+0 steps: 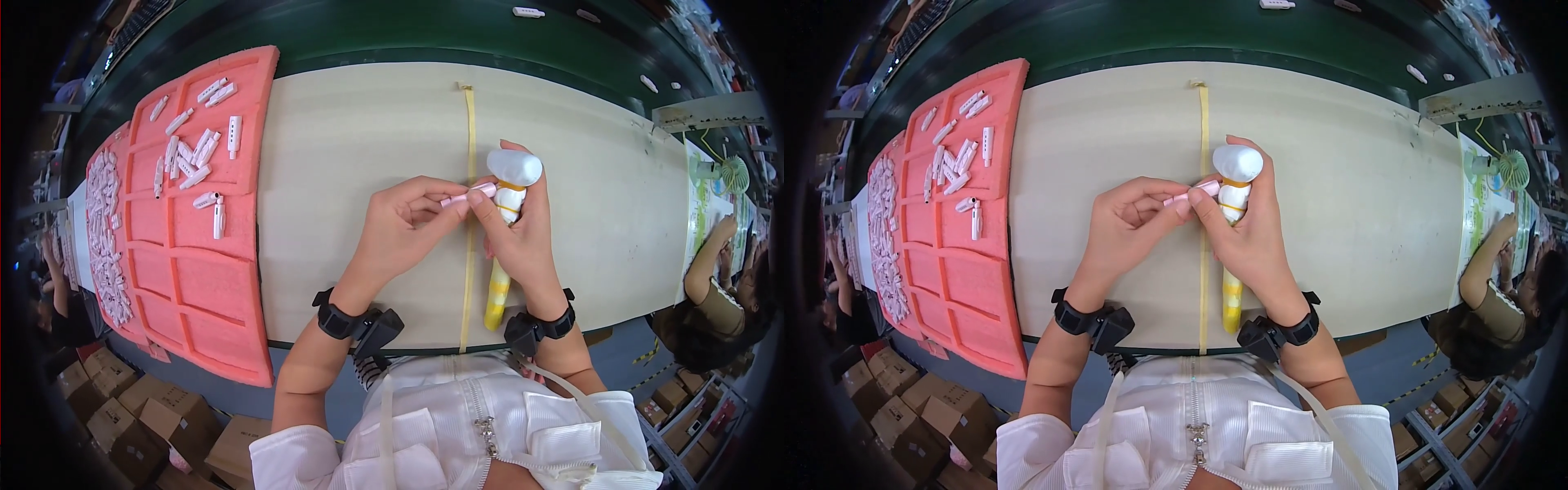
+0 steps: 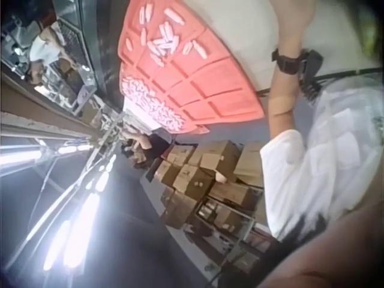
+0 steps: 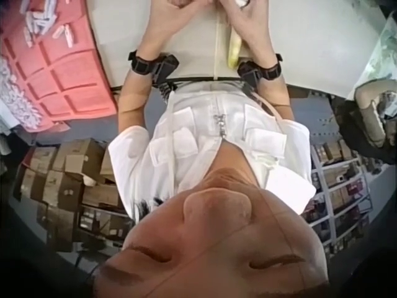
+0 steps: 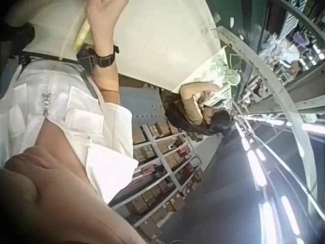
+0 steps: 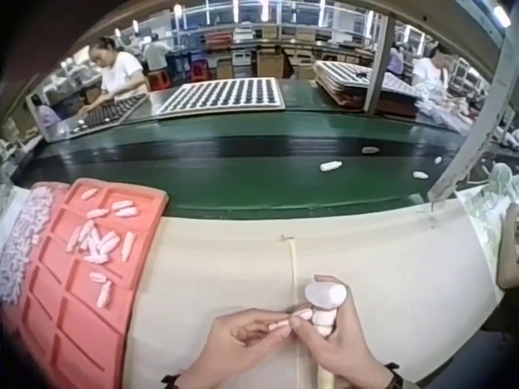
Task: The person picks up a white component from a tray, presses it against a handheld device, and then places it onto a conveyor belt.
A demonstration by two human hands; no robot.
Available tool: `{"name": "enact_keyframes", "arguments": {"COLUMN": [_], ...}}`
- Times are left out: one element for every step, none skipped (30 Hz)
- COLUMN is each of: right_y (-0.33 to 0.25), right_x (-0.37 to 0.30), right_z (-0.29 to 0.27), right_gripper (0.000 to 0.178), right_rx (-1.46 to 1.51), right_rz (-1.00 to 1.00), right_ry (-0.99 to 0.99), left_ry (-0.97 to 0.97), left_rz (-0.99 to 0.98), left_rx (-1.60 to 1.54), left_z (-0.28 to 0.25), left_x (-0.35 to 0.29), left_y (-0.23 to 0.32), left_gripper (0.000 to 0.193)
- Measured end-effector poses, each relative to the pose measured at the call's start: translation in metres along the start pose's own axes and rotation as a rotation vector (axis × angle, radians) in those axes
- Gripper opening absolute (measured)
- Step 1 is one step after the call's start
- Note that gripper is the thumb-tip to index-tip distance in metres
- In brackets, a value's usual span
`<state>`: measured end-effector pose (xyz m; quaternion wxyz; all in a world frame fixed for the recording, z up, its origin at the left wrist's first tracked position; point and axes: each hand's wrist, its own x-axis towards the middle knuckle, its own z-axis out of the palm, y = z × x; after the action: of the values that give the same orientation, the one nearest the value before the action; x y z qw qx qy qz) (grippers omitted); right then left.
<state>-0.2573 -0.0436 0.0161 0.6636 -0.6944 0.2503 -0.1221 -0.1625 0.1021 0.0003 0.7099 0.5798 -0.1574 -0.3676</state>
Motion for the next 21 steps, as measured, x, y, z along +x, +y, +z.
{"name": "enact_keyframes", "arguments": {"right_y": [0.002,0.003,0.001,-0.001,-0.003,-0.004,-0.006,-0.007,-0.007,-0.008,-0.007,-0.006,-0.005,-0.005,-0.005,-0.004,-0.004,-0.003,-0.003,-0.002,-0.002], "right_x": [0.0,0.0,-0.001,-0.001,-0.001,-0.002,-0.001,-0.001,-0.001,-0.002,-0.002,-0.002,-0.002,-0.002,-0.003,-0.003,-0.003,-0.003,-0.004,-0.004,-0.004], "right_z": [0.0,-0.001,-0.001,-0.001,-0.001,0.0,0.0,0.0,0.0,0.0,-0.001,-0.001,0.0,0.003,0.003,0.001,0.0,0.0,-0.001,-0.001,-0.001], "right_gripper": [0.061,0.061,0.062,0.063,0.064,0.064,0.063,0.062,0.061,0.061,0.059,0.058,0.056,0.056,0.055,0.053,0.052,0.052,0.052,0.051,0.051], "right_rx": [-0.011,-0.009,0.0,0.01,0.021,0.024,0.033,0.043,0.051,0.057,0.049,0.046,0.044,0.059,0.044,0.027,0.01,0.024,0.005,-0.015,-0.035], "right_rz": [-0.016,-0.016,0.026,0.065,0.104,0.101,0.108,0.115,0.122,0.119,0.114,0.109,0.104,0.097,0.092,0.087,0.082,0.075,0.072,0.07,0.067], "right_ry": [0.007,0.011,-0.006,-0.022,-0.038,-0.034,-0.037,-0.04,-0.042,-0.037,-0.034,-0.037,-0.041,-0.06,-0.053,-0.042,-0.031,-0.046,-0.037,-0.027,-0.015], "left_ry": [-0.002,-0.005,-0.009,-0.014,0.069,0.153,0.236,0.381,0.522,0.637,0.754,0.757,0.743,0.738,0.732,0.742,0.785,0.822,0.849,0.858,0.914], "left_rz": [0.015,0.032,0.048,0.05,0.078,0.106,0.135,0.178,0.219,0.24,0.264,0.271,0.304,0.343,0.382,0.395,0.413,0.425,0.428,0.434,0.444], "left_rx": [0.097,0.195,0.293,0.296,0.305,0.314,0.324,0.201,0.073,-0.05,-0.172,-0.161,-0.22,-0.276,-0.331,-0.316,-0.057,0.202,0.462,0.474,0.804], "left_z": [0.0,-0.001,-0.002,-0.005,-0.013,-0.022,-0.032,-0.044,-0.057,-0.073,-0.084,-0.09,-0.098,-0.109,-0.118,-0.118,-0.114,-0.109,-0.108,-0.114,-0.122], "left_x": [0.0,0.0,0.0,0.001,0.002,0.003,0.004,0.006,0.009,0.009,0.009,0.009,0.009,0.004,0.0,0.0,0.003,0.006,0.006,0.003,-0.001], "left_y": [0.001,0.002,0.003,0.005,0.009,0.012,0.017,0.023,0.028,0.035,0.041,0.042,0.04,0.038,0.038,0.039,0.036,0.034,0.035,0.036,0.036], "left_gripper": [0.016,0.015,0.015,0.015,0.017,0.02,0.022,0.026,0.03,0.031,0.032,0.032,0.031,0.029,0.028,0.028,0.028,0.028,0.029,0.029,0.029]}}
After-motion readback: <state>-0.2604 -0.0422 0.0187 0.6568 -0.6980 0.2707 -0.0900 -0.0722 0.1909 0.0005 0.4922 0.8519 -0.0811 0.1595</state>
